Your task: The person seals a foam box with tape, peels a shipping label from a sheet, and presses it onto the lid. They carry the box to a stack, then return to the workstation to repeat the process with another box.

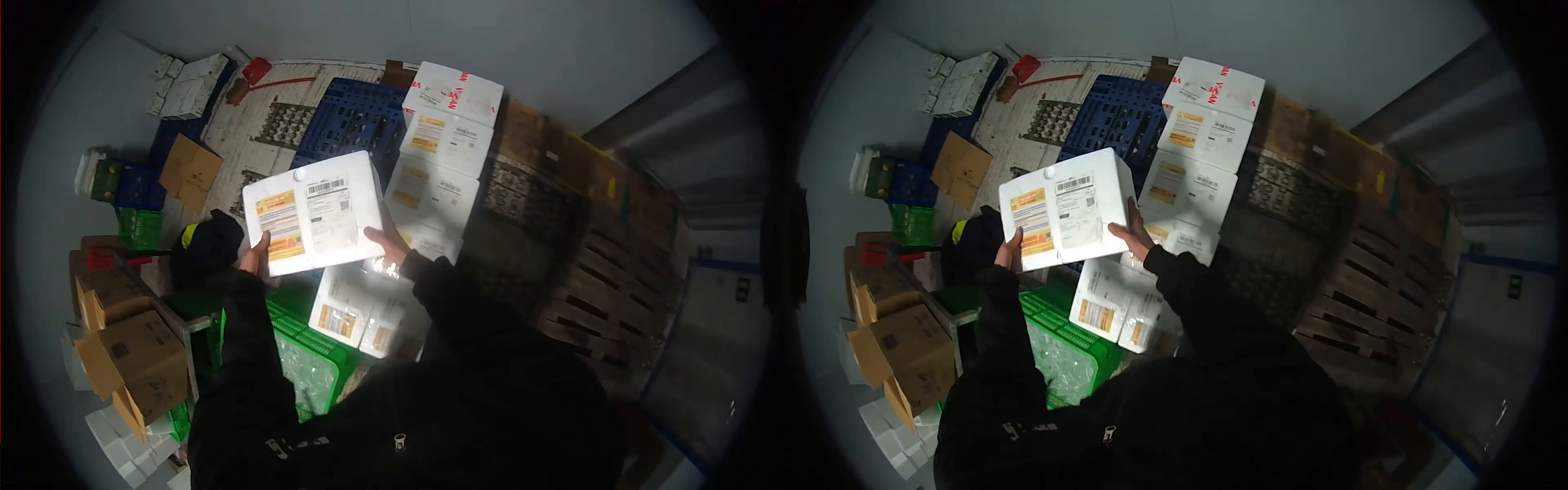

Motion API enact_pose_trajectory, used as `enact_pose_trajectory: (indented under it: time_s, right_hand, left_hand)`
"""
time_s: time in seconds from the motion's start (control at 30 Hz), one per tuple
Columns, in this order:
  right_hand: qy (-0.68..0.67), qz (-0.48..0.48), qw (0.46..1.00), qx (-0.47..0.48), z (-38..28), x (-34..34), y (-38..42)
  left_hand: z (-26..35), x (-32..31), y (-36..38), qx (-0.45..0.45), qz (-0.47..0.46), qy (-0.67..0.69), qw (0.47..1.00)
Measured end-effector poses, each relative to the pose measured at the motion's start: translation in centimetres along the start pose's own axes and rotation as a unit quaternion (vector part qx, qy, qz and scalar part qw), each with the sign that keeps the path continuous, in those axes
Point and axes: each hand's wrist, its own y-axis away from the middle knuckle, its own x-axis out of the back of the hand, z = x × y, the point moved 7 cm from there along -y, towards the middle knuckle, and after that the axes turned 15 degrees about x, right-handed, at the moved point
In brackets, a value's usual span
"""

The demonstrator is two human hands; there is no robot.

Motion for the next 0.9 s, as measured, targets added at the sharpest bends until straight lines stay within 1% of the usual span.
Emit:
enact_pose_trajectory:
  time_s: [0.03,0.13,0.2,0.27,0.33,0.4,0.47,0.5,0.57,0.6,0.63,0.67,0.7,0.73,0.77,0.8,0.83,0.87,0.9]
  right_hand:
    - [-0.056,0.007,0.997,-0.044,2.0,1.6,-1.5]
    - [-0.061,0.031,0.994,-0.081,6.6,5.6,-5.3]
    - [-0.044,0.029,0.998,-0.036,9.9,7.0,-9.0]
    - [-0.022,0.039,0.999,-0.002,12.8,8.8,-13.2]
    - [-0.017,0.052,0.999,0.006,14.9,10.2,-17.0]
    - [-0.018,0.063,0.998,0.001,16.9,11.6,-20.4]
    - [-0.011,0.071,0.997,-0.027,18.6,13.6,-22.6]
    - [0.010,0.065,0.997,-0.050,19.5,14.6,-23.5]
    - [0.106,0.015,0.992,-0.068,19.8,16.0,-23.8]
    - [0.165,-0.049,0.983,-0.071,17.1,16.9,-23.0]
    - [0.223,-0.115,0.965,-0.072,15.6,17.7,-21.8]
    - [0.235,-0.013,0.971,-0.042,15.1,20.4,-20.8]
    - [0.440,0.024,0.888,0.135,13.7,23.9,-20.6]
    - [0.455,0.098,0.865,0.189,12.2,28.1,-19.5]
    - [0.488,0.116,0.845,0.186,11.7,32.1,-18.7]
    - [0.678,0.099,0.710,0.162,13.3,36.7,-17.8]
    - [0.788,0.118,0.604,0.011,13.9,39.5,-16.2]
    - [0.808,0.101,0.580,-0.008,14.2,40.6,-15.6]
    - [0.827,0.087,0.555,-0.027,14.6,41.6,-15.0]
  left_hand:
    - [1.4,-0.7,-2.2,-0.019,0.049,-0.045,0.998]
    - [5.3,-2.7,-9.7,0.018,0.063,-0.128,0.990]
    - [8.6,-6.2,-11.7,0.035,0.036,-0.099,0.994]
    - [12.2,-8.0,-15.6,-0.061,0.022,-0.169,0.983]
    - [14.9,-8.1,-20.1,-0.081,0.071,-0.257,0.960]
    - [16.6,-10.1,-23.0,-0.148,-0.017,-0.184,0.972]
    - [16.9,-11.1,-28.3,-0.083,0.080,-0.188,0.975]
    - [16.5,-11.1,-32.0,-0.103,0.096,-0.127,0.982]
    - [13.9,-10.1,-39.1,-0.137,0.133,-0.005,0.982]
    - [11.8,-10.5,-41.8,-0.107,0.208,0.039,0.971]
    - [9.2,-11.2,-46.0,-0.093,0.145,0.073,0.982]
    - [5.6,-13.0,-49.5,-0.039,0.121,0.100,0.987]
    - [1.1,-15.9,-52.4,0.036,0.095,0.114,0.988]
    - [-3.5,-19.2,-54.6,0.110,0.079,0.110,0.985]
    - [-7.2,-22.2,-56.0,0.156,0.078,0.088,0.981]
    - [-9.6,-24.4,-56.8,0.163,0.099,0.053,0.980]
    - [-9.1,-24.9,-56.6,0.082,0.192,-0.043,0.977]
    - [-8.7,-25.7,-56.0,0.018,0.302,-0.147,0.942]
    - [-7.6,-25.6,-53.4,0.033,0.340,-0.209,0.916]
